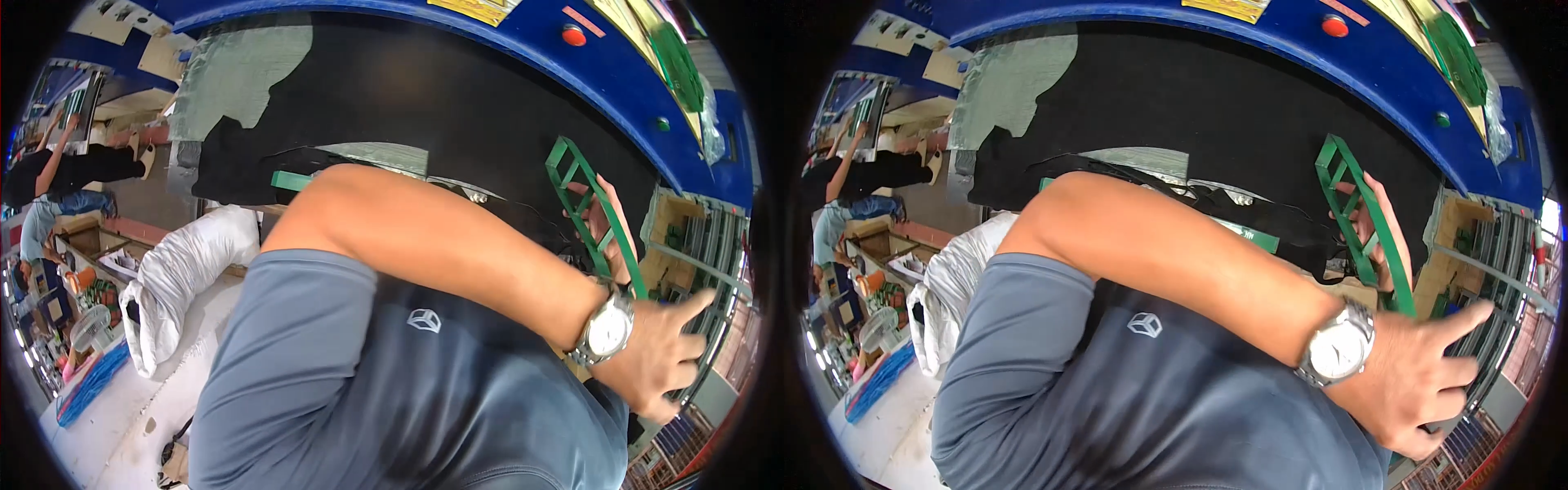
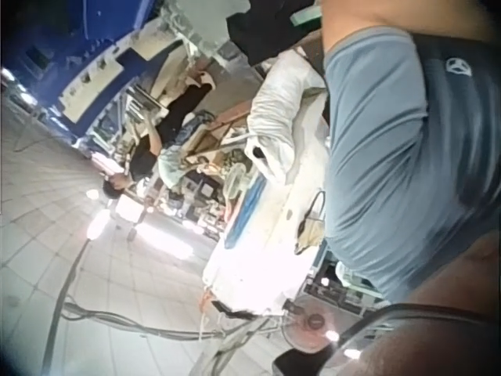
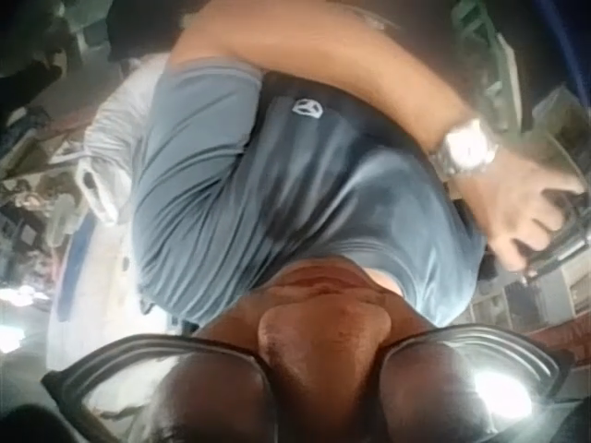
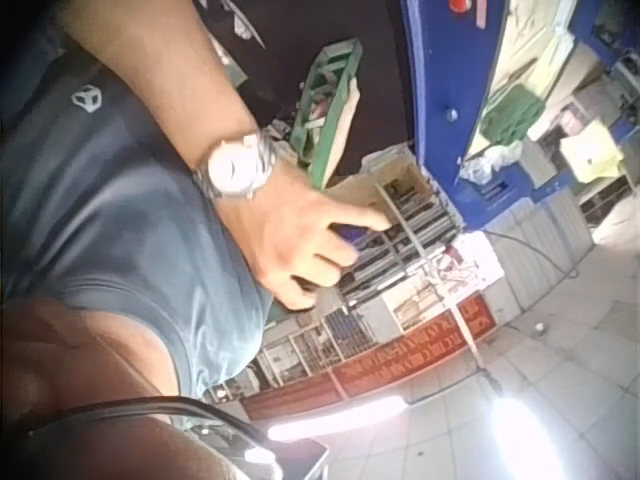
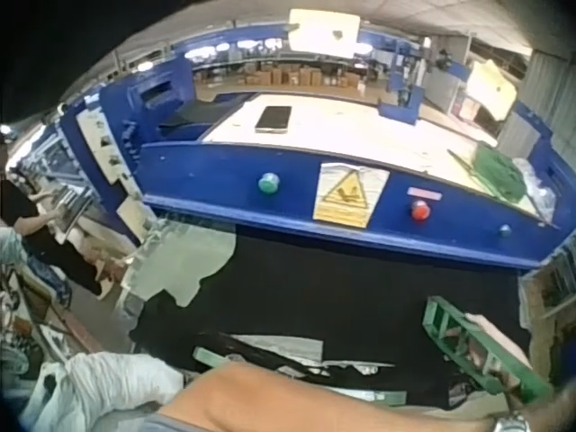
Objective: Arranging green plastic templates on a sheet of black material and operating a machine to cut shoe components.
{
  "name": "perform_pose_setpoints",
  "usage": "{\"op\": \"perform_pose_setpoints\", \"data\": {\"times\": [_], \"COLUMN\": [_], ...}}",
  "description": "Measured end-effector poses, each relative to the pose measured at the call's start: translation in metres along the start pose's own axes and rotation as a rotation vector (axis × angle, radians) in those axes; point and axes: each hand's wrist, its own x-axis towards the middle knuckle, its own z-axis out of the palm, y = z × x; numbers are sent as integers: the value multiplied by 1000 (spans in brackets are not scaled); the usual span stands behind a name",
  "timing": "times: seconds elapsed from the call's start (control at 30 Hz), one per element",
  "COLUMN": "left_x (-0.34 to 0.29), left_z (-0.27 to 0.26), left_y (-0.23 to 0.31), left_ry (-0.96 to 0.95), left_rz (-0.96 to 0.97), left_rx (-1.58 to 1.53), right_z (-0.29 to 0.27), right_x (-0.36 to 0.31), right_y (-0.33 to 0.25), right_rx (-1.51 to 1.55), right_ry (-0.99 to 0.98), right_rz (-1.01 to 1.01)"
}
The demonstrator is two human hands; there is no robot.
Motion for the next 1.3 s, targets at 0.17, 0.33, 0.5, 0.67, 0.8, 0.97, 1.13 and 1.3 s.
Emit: {"op": "perform_pose_setpoints", "data": {"times": [0.17,0.33,0.5,0.67,0.8,0.97,1.13,1.3], "left_x": [-32,-69,-157,-221,-255,-292,-306,-326], "left_z": [9,-118,-291,-402,-430,-434,-421,-422], "left_y": [18,-6,-35,0,25,35,36,34], "left_ry": [-65,-556,-701,-630,-690,-637,-650,-604], "left_rz": [-87,-348,-890,-1280,-1466,-1475,-1450,-1346], "left_rx": [2,137,635,877,961,1028,1202,1360], "right_z": [14,7,85,193,258,297,306,212], "right_x": [18,73,68,73,107,151,174,154], "right_y": [-35,-20,-70,-83,-70,-34,-12,-11], "right_rx": [-213,-523,-1439,-1930,-2044,-1987,-1967,-1444], "right_ry": [-190,14,-459,-604,-719,-689,-591,-244], "right_rz": [205,-15,-604,-741,-928,-1114,-1100,-1220]}}
